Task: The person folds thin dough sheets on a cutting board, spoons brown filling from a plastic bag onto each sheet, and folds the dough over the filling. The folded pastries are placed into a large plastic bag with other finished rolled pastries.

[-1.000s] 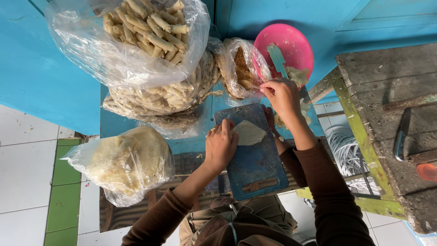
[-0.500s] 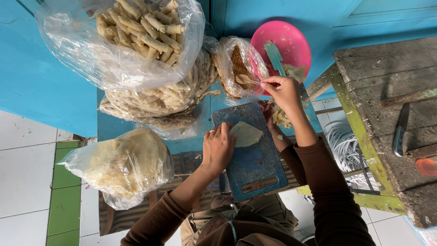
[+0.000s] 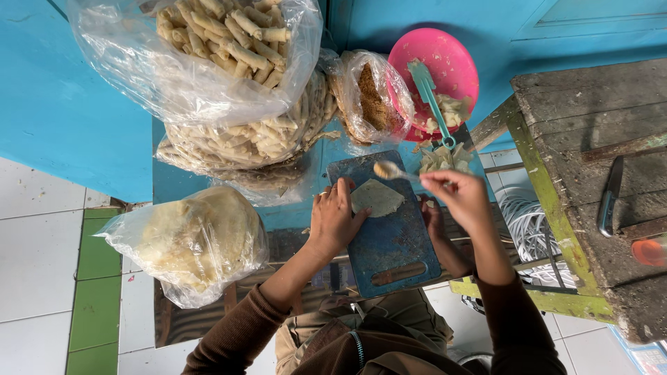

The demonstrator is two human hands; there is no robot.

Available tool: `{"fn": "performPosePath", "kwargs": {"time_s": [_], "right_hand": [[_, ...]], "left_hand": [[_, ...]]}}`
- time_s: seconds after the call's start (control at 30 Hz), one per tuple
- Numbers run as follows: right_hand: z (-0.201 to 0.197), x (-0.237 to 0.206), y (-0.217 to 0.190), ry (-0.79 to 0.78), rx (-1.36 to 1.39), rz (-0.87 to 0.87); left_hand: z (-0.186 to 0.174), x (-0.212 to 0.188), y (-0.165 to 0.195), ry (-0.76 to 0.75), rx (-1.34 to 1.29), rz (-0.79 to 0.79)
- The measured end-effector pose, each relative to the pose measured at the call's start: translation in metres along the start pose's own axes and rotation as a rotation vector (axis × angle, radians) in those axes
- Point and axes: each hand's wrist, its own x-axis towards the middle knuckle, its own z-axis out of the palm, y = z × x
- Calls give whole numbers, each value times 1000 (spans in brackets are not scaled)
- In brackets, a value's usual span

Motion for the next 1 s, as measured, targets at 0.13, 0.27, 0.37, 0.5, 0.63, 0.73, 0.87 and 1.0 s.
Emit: {"fn": "performPosePath", "kwargs": {"time_s": [0.13, 0.27, 0.37, 0.5, 0.63, 0.73, 0.87, 1.0], "right_hand": [[13, -38, 2, 15, -79, -16], [21, -54, -8, 131, -318, -411], [21, -57, -16, 206, -651, -651], [17, -61, -21, 293, -865, -838], [16, -58, -21, 339, -731, -809], [18, -52, -17, 155, -583, -593], [13, -34, -15, 8, -126, -171], [4, 24, -25, 60, -50, -191]], "left_hand": [[3, 0, -1, 19, 3, 23], [5, 1, -2, 2, 15, -3], [8, -1, -2, 16, -3, -6], [12, -7, -2, 90, -76, 33], [14, -12, -2, 110, -88, 71], [13, -13, -2, 113, -104, 67], [11, -12, 0, 78, -121, 26], [9, -14, 2, 136, -138, 52]]}}
